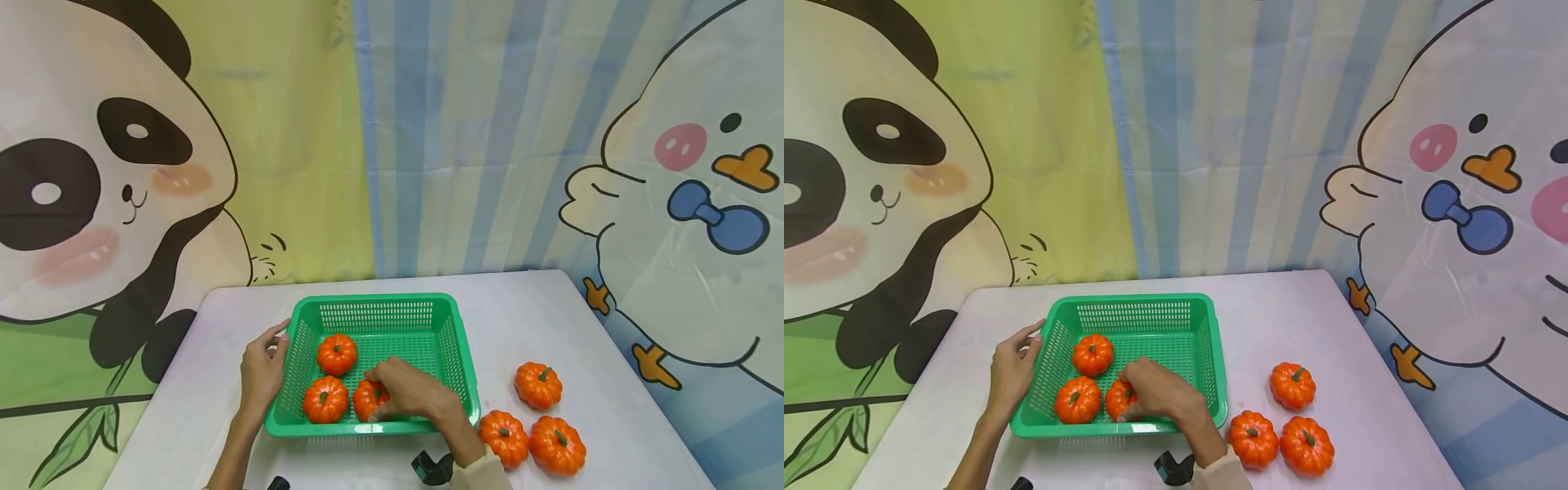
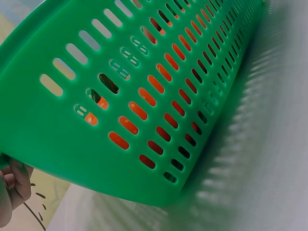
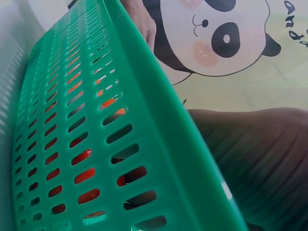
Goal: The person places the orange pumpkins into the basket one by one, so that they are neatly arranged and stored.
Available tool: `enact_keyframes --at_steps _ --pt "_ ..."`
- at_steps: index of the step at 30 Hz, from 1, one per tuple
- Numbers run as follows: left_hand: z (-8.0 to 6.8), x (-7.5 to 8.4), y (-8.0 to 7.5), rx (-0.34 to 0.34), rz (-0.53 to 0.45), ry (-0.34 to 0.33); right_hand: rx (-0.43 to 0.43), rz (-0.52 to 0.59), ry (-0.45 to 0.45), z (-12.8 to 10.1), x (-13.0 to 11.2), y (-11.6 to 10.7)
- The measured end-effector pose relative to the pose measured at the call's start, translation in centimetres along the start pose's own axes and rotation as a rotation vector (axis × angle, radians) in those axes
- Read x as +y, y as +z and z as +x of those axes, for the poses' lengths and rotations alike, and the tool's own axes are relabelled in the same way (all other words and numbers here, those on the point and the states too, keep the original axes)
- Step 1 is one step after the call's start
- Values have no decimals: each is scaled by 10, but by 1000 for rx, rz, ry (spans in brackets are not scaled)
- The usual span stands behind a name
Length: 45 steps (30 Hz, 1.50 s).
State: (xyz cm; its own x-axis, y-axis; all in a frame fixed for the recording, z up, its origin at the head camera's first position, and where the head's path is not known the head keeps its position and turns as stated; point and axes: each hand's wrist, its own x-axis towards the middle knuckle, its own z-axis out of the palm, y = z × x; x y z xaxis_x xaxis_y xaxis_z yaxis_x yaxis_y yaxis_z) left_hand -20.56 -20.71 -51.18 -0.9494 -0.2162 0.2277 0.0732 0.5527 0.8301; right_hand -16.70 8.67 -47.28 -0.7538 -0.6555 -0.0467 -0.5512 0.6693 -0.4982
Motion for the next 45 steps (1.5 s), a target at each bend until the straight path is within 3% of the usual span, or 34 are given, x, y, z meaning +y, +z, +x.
enact_keyframes --at_steps 19,27,45 --pt "1 1 -1 -5 -15 -7 22 57 19 -3 1 -3" --pt "2 0 0 1 -5 -13 82 68 125 -28 -5 -25" --pt "1 -2 0 6 -14 -22 203 100 162 -59 3 -49"
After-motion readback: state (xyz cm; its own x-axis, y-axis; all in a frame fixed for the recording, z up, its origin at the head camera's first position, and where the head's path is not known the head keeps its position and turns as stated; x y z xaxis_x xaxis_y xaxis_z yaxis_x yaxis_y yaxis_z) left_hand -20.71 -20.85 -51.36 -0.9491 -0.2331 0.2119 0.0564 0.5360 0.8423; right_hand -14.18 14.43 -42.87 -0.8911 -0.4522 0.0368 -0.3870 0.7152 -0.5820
